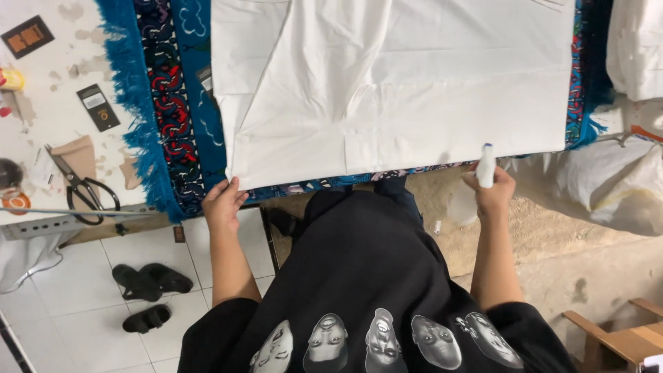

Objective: The person takes a white garment from a basket, spreads it flat on a table, applies spray, and irons the fabric.

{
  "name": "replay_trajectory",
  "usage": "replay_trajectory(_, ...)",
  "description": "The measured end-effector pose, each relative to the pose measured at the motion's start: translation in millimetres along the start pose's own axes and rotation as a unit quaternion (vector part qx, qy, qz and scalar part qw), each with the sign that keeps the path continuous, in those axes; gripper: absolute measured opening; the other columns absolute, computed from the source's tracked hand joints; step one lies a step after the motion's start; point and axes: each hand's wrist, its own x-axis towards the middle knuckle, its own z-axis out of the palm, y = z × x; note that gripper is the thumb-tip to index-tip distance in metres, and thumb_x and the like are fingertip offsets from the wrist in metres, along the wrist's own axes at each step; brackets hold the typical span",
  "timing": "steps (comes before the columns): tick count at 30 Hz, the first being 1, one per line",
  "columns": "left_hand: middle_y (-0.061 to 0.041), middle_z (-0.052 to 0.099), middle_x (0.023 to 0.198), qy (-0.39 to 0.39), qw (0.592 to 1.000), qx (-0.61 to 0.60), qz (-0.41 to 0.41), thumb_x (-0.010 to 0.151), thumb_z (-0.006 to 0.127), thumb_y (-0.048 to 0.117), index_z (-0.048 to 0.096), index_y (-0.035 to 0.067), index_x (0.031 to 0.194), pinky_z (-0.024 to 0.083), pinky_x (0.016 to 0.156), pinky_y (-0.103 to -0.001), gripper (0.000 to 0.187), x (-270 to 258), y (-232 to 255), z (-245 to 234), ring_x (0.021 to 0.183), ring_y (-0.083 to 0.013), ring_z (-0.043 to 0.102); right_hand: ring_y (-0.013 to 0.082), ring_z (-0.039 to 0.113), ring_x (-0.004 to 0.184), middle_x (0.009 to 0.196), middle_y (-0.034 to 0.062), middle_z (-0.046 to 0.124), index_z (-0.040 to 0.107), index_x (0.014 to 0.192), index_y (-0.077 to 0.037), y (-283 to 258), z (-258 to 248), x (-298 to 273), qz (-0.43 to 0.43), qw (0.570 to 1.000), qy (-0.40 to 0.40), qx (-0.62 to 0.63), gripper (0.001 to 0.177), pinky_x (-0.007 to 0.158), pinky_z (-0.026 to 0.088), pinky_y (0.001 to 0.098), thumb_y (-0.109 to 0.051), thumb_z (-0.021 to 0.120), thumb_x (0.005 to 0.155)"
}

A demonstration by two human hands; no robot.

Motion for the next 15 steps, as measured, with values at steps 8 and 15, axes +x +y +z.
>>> replay_trajectory(8,-0.01,0.055,0.091,-0.012,0.999,0.037,0.03,0.086,0.092,0.019,0.065,0.0,0.112,0.068,0.075,-0.038,0.043,-0.5,6.9,-9.0,0.077,-0.0319,0.074,0.0318,0.072,0.097,0.095,0.0161,0.075,0.079,0.101,-0.008,-1.9,17.5,-4.4,-0.075,0.989,-0.124,0.028,0.045,0.095,0.051,0.0443,-0.015,0.099,0.061)
replay_trajectory(15,-0.006,0.06,0.086,-0.025,0.999,0.003,0.025,0.087,0.091,0.022,0.066,0.007,0.105,0.069,0.075,-0.03,0.034,2.4,1.0,-7.2,0.075,-0.0249,0.076,0.0383,0.075,0.096,0.1,0.008,0.081,0.084,0.098,-0.018,-87.6,109.3,-37.8,-0.183,0.856,-0.481,-0.06,0.044,0.091,0.057,0.0475,-0.019,0.089,0.055)
